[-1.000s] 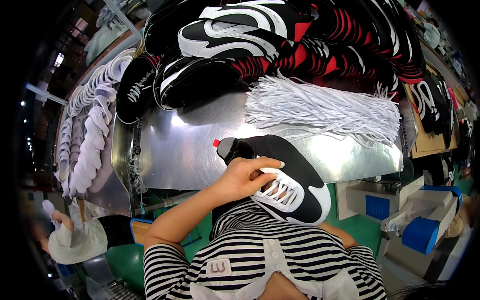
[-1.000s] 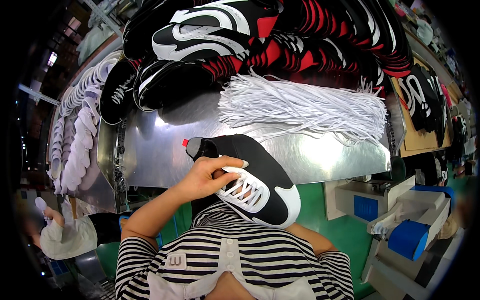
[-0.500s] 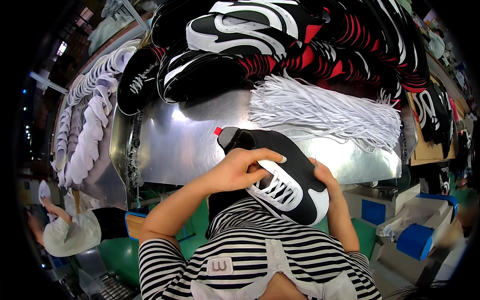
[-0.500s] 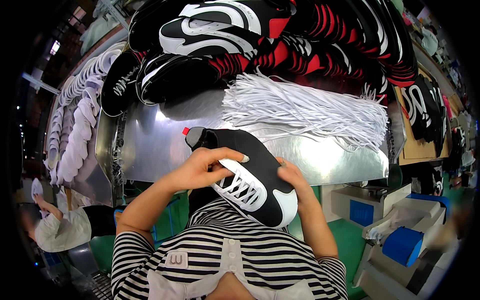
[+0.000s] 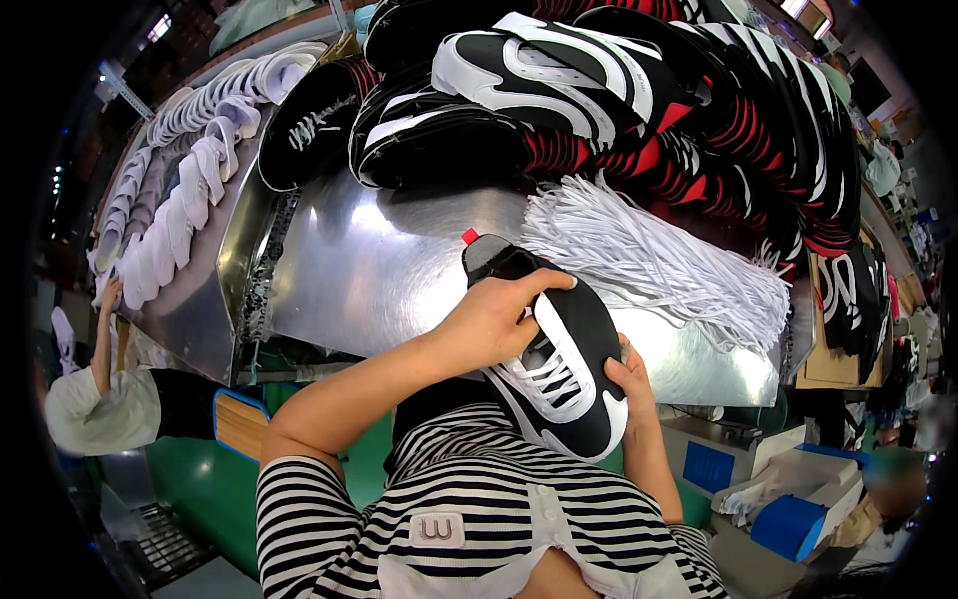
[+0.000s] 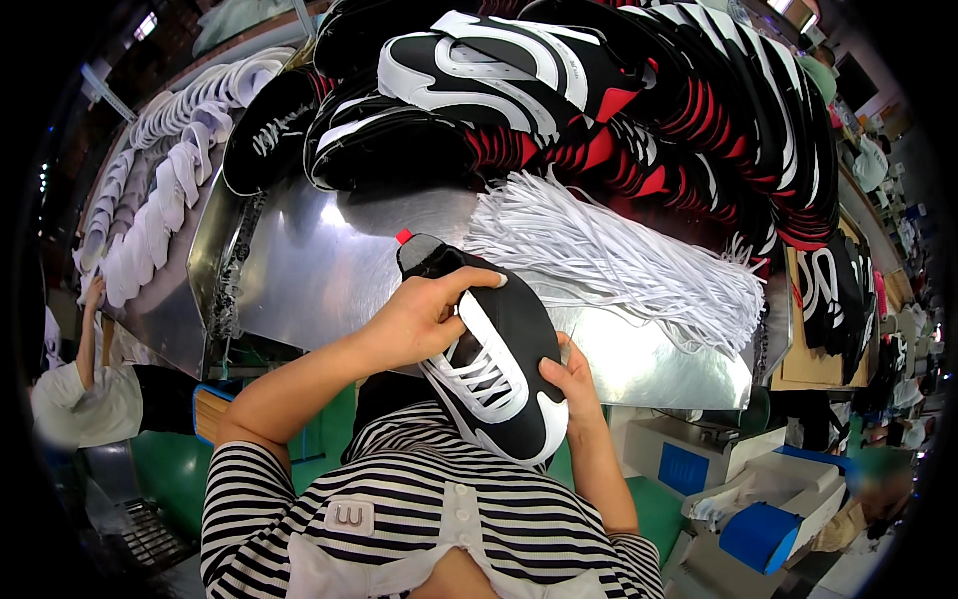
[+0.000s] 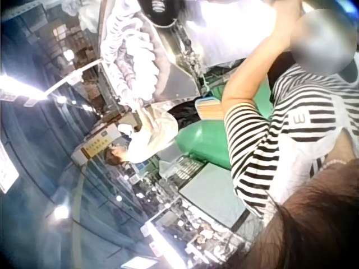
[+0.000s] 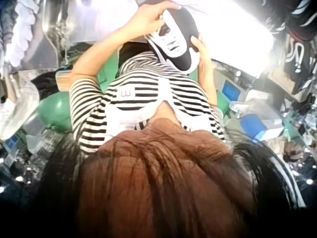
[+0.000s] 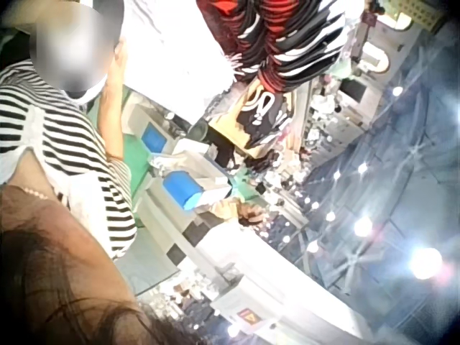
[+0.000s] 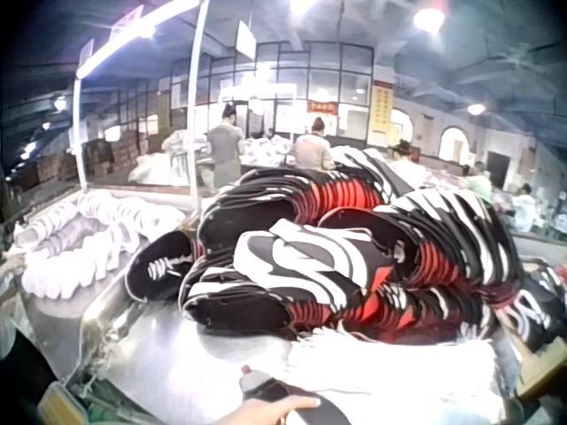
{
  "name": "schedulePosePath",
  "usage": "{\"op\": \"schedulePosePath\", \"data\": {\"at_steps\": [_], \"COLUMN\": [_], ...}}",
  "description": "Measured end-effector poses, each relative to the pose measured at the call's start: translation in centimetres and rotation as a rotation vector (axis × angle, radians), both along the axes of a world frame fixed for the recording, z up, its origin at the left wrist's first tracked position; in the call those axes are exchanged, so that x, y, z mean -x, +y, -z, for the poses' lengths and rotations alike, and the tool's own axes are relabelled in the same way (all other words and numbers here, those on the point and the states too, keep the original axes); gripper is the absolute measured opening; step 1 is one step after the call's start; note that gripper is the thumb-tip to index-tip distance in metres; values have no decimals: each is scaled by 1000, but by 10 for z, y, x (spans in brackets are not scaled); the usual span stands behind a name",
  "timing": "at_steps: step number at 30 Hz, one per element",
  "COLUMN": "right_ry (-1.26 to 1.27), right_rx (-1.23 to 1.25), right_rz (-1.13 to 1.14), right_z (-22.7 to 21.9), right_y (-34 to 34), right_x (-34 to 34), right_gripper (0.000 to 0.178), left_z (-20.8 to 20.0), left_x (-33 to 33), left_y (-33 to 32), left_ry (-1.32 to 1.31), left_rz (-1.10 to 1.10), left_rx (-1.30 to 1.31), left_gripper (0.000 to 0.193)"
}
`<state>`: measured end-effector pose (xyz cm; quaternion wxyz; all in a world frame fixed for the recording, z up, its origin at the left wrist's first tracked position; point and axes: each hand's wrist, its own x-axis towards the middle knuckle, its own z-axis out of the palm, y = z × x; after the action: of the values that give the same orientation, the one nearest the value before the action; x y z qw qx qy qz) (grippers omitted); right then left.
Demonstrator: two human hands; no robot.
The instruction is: The person laces a shoe by threading a white shoelace through the eyelets of a black and white sneaker upper.
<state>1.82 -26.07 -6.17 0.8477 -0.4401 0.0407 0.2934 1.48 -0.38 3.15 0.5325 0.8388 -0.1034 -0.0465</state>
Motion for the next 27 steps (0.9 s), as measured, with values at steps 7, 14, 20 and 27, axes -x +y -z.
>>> {"op": "schedulePosePath", "data": {"at_steps": [7, 14, 20, 27], "right_ry": [-47, 36, 10, -523], "right_rx": [-86, -180, -118, 757], "right_rz": [37, 105, 75, 19], "right_z": [-1, 3, 6, -5], "right_y": [9, 13, 17, 13], "right_x": [-4, -7, -14, -52], "right_gripper": [74, 72, 60, 20], "left_z": [3, 54, 39, 15], "left_x": [4, 31, 42, -16], "left_y": [8, 10, -7, 2], "left_ry": [-164, -124, -374, -240], "left_rz": [-98, -421, -477, -35], "left_rx": [170, 245, -71, -310], "left_gripper": [51, 56, 68, 32]}}
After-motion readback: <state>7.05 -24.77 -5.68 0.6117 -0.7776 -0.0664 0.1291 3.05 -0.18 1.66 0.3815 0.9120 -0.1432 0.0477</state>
